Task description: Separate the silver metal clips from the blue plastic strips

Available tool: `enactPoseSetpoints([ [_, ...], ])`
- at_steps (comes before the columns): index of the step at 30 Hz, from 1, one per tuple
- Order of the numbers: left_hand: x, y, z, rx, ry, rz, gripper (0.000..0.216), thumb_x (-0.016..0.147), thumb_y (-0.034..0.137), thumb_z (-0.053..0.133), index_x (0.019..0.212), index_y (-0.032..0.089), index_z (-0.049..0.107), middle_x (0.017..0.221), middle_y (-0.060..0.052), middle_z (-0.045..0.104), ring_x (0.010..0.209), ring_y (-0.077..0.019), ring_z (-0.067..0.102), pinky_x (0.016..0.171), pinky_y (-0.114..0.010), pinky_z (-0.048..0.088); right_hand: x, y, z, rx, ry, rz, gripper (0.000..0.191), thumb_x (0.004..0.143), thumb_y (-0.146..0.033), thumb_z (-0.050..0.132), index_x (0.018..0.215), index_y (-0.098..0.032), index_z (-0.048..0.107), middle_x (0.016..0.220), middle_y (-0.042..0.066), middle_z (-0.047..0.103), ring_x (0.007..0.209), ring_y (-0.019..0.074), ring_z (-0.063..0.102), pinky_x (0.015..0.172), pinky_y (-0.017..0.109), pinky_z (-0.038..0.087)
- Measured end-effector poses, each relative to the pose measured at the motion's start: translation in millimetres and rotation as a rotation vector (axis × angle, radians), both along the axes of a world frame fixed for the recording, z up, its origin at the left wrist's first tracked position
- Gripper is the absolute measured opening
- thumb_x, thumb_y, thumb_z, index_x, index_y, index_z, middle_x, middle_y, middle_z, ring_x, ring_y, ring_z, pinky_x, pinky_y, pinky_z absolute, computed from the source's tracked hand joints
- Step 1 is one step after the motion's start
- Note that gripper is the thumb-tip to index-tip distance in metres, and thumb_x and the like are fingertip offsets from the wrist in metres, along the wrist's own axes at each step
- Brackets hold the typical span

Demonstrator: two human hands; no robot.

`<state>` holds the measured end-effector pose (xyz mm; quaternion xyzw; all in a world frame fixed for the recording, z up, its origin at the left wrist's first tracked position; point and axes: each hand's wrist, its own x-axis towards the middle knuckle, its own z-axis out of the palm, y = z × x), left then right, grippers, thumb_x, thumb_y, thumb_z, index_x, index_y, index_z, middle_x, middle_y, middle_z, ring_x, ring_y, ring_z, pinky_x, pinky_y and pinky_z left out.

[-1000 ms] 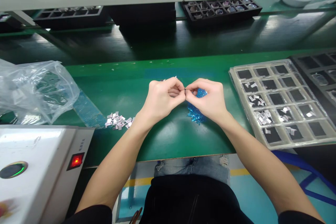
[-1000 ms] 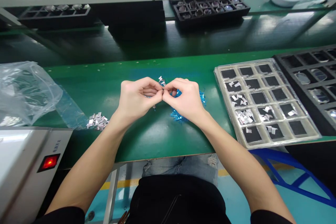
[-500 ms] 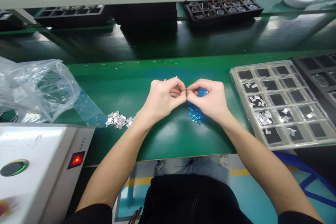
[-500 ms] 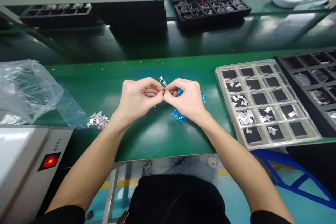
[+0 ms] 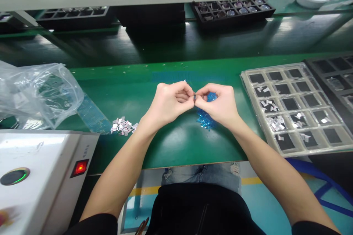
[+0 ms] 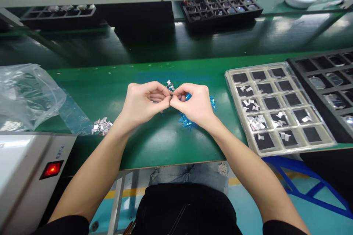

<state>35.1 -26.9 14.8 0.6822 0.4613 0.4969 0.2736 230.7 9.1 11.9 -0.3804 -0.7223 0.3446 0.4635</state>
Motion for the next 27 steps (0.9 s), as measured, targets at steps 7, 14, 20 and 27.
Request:
enactPoseSetpoints([
  [7, 0.9, 0.4, 1.7, 0.000, 0.011, 0.054, 0.005, 0.081, 0.026, 0.077, 0.081, 0.022, 0.076, 0.079, 0.000, 0.083, 0.067, -0.0176, 0.081, 0.067, -0.025, 0.069, 0.2, 1.8, -1.5, -0.001, 0.007, 0.045, 0.013, 0.082, -0.025, 0.074, 0.078, -0.023, 0.086, 0.079, 0.001, 0.083, 0.071, 0.0181, 0.070, 0.072, 0.033, 0.056],
  [14, 1.4, 0.7, 1.0, 0.026, -0.021, 0.064, 0.002, 0.081, 0.022, 0.076, 0.083, 0.021, 0.076, 0.088, -0.002, 0.087, 0.074, -0.0191, 0.085, 0.072, -0.026, 0.073, -1.2, 2.0, -4.6, 0.024, 0.032, 0.020, 0.012, 0.083, -0.022, 0.073, 0.079, -0.022, 0.085, 0.079, 0.000, 0.082, 0.072, 0.0173, 0.070, 0.073, 0.032, 0.056],
  [20, 2.7, -0.6, 4.9, -0.029, -0.043, 0.042, 0.005, 0.086, 0.026, 0.080, 0.087, 0.021, 0.078, 0.101, -0.005, 0.090, 0.079, -0.0193, 0.085, 0.076, -0.028, 0.075, -1.3, 3.8, -4.8, -0.025, 0.023, -0.041, 0.013, 0.081, -0.024, 0.074, 0.081, -0.022, 0.087, 0.078, 0.001, 0.082, 0.074, 0.0194, 0.072, 0.075, 0.032, 0.059],
  [27, 3.0, 0.1, -0.7, -0.078, -0.106, 0.077, 0.014, 0.088, 0.031, 0.089, 0.097, 0.021, 0.085, 0.100, -0.006, 0.089, 0.085, -0.0223, 0.088, 0.077, -0.029, 0.076, -2.0, 3.2, -3.7, -0.007, 0.065, -0.083, 0.014, 0.086, -0.027, 0.075, 0.084, -0.023, 0.088, 0.081, 0.001, 0.083, 0.075, 0.0200, 0.074, 0.076, 0.034, 0.062],
])
